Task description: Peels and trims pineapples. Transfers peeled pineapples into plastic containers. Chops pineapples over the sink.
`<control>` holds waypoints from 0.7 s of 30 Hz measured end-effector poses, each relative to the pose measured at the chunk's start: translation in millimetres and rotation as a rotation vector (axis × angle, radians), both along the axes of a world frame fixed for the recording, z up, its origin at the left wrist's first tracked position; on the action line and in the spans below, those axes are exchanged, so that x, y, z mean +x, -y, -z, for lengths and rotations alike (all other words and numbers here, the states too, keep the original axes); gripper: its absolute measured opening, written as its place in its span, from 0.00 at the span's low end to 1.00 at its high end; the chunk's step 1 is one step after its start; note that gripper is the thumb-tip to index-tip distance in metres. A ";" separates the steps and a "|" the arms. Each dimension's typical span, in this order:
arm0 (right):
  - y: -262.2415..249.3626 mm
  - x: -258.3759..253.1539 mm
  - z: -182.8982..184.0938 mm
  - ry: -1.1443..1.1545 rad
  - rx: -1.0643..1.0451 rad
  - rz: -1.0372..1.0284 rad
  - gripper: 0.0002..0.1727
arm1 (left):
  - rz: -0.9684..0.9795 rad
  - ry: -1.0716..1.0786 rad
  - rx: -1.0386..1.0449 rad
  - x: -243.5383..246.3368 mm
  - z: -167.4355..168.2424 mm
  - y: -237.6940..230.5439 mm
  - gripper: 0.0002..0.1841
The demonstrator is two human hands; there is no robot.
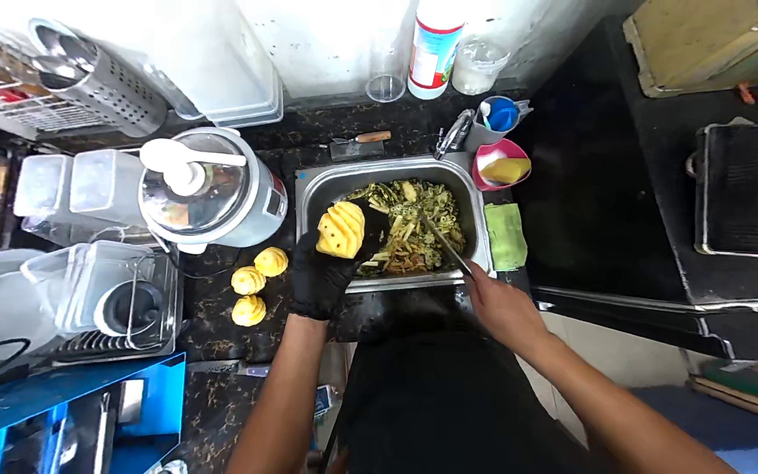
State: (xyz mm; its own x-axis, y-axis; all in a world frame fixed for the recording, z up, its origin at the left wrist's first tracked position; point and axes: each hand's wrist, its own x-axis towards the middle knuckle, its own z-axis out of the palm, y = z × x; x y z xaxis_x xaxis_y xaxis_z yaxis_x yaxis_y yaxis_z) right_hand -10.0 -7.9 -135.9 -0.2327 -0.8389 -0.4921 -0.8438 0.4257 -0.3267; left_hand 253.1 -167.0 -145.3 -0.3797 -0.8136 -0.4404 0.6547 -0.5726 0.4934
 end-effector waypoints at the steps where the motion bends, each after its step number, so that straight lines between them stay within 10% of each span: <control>1: 3.1 -3.5 6.2 0.003 0.128 0.008 0.27 | 0.009 -0.041 -0.005 1.9 0.8 -0.4 0.24; 10: -8.3 27.8 -53.0 0.570 -0.225 0.029 0.21 | 0.056 -0.203 -0.081 -10.0 -6.8 1.0 0.25; 21: 3.1 21.0 -43.5 0.397 -0.471 -0.027 0.26 | -0.092 -0.023 0.191 -38.4 -21.2 -8.3 0.30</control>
